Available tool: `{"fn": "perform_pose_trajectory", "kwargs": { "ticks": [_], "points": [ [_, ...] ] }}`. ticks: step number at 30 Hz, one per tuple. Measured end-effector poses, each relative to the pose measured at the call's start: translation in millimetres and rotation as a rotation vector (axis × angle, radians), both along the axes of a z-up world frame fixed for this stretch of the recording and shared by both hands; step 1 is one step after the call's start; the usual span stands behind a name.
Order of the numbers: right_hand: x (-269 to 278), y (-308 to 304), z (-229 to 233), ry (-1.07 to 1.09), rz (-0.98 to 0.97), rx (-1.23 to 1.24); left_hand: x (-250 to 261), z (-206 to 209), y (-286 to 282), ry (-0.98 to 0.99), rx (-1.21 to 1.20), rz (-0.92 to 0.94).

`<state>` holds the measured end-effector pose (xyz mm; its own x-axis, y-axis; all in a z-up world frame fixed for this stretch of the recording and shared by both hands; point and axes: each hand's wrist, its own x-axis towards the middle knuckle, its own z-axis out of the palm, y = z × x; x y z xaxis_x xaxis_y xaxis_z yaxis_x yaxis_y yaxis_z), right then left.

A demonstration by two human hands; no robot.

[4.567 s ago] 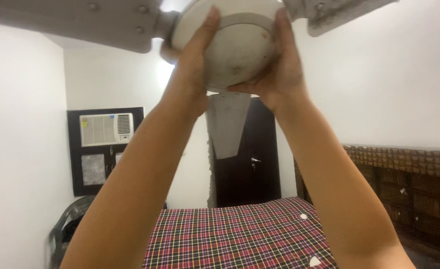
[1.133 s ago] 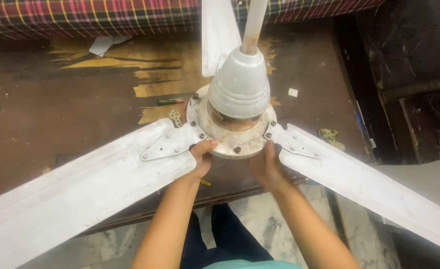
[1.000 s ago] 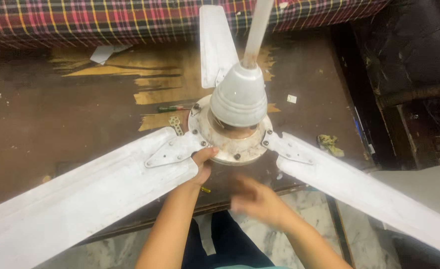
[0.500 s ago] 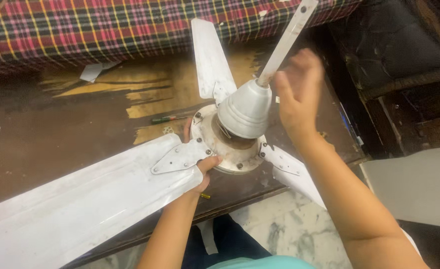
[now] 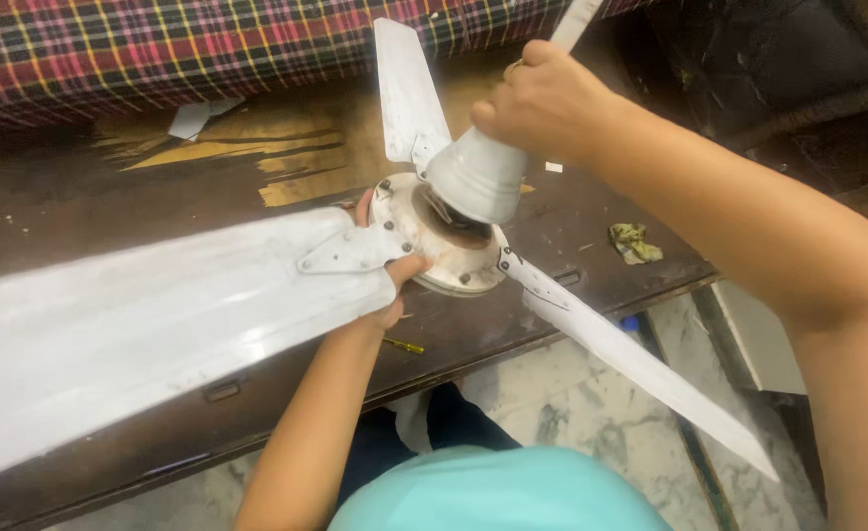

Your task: The person disassembles a ceiling fan by removing the blades and motor housing, then reassembles it by reattaching the blades and securing the housing with a screwdriver. The work is performed on a wooden table in a room with a plaid-covered bed and an air conditioner.

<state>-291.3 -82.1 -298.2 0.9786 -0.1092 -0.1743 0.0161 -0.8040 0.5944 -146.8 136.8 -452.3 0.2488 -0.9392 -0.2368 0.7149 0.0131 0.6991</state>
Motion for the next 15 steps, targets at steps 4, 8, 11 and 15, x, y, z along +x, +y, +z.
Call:
{"fn": "perform_pose_trajectory", "kwargs": {
  "ticks": [4, 8, 11, 15],
  "points": [
    [-21.1, -1.3, 6.0, -0.136, -0.053, 0.039, 7.6, 21.8, -10.7, -0.056, -0.019, -0.056],
    [-41.8, -0.4, 25.7, -0.236, -0.096, -0.029, 11.4, 53.8, -21.2, -0.013, -0.083, -0.11],
    [-54.5, -9.5, 49.7, -0.286, -0.055, -0.084, 9.1, 79.1, -35.7, -0.085, -0.203, -0.098],
    [-66.7, -28.9, 80.9, -0.315, -0.077, -0.152, -4.0, 103.7, -53.0, -0.138, -0.237, -0.05]
  ]
}}
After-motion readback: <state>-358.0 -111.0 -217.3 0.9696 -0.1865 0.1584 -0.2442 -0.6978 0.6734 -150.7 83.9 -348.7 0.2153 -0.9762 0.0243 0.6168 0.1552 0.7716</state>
